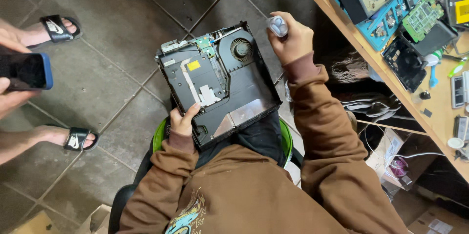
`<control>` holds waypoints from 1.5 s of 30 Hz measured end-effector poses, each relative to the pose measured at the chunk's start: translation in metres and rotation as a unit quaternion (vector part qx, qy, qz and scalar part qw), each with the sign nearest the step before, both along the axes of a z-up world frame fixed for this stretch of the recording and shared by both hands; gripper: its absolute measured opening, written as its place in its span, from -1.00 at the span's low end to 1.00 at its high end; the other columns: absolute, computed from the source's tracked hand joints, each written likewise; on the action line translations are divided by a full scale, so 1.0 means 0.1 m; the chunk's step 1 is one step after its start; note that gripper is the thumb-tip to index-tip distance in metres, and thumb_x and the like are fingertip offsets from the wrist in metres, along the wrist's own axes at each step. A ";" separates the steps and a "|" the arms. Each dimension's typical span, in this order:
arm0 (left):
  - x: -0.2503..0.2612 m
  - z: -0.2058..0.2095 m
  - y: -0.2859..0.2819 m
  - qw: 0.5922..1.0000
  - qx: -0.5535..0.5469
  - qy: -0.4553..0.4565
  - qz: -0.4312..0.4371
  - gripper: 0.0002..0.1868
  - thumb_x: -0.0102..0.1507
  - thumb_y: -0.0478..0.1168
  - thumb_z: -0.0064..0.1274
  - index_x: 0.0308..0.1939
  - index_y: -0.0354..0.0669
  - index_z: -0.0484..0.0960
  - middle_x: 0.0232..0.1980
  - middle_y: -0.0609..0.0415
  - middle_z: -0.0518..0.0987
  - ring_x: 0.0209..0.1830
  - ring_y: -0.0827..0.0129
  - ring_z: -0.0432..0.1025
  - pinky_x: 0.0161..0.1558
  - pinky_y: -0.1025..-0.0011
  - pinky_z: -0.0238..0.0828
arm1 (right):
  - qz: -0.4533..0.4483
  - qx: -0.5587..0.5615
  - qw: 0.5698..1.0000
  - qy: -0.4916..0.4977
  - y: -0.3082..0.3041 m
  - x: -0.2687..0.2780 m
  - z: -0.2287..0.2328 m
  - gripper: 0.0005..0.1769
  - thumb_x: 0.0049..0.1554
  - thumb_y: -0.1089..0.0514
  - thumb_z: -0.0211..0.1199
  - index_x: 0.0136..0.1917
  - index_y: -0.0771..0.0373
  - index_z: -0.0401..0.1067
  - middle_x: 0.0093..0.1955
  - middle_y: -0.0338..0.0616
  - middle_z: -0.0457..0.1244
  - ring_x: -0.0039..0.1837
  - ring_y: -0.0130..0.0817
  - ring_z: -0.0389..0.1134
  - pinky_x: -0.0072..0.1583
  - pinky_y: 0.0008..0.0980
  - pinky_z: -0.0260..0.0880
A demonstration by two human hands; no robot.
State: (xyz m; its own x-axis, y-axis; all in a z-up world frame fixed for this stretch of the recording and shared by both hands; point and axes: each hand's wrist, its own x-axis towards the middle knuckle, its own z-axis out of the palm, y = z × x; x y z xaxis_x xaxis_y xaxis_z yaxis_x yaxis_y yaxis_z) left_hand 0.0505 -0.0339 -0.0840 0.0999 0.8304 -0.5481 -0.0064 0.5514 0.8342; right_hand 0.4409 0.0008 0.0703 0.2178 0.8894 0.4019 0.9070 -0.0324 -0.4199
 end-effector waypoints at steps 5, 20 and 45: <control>0.11 0.19 0.06 1.000 0.001 0.010 -0.009 -0.48 0.12 0.00 0.54 0.01 -0.29 0.85 -0.01 -0.05 0.80 0.00 0.31 0.61 0.19 0.26 0.57 | 0.061 0.037 0.993 0.097 0.02 -0.54 0.39 -0.65 0.25 0.06 0.56 0.29 0.03 0.64 -0.02 -0.15 0.52 -0.05 -0.09 0.57 0.06 -0.23 0.53; 0.48 0.08 0.09 0.996 -0.038 -0.074 0.012 -0.43 0.08 0.02 0.52 0.04 -0.28 0.85 -0.05 0.11 0.79 -0.11 0.46 0.54 -0.01 0.33 0.63 | 0.147 -0.053 0.987 0.024 0.19 -1.92 0.44 -0.65 0.33 -0.08 0.45 0.27 0.06 0.48 -0.22 -0.30 0.39 -0.28 -0.24 0.40 -0.14 -0.22 0.39; 0.65 0.00 0.18 0.998 -0.013 0.040 -0.048 -0.38 0.01 0.21 0.52 -0.12 -0.23 0.90 -0.21 0.23 0.72 -0.12 0.58 0.44 -0.10 0.24 0.52 | 0.197 -0.219 0.908 0.298 0.30 -1.80 0.78 -0.70 0.22 0.12 0.56 0.15 0.28 0.60 -0.12 -0.17 0.48 -0.30 -0.47 0.49 -0.26 -0.55 0.54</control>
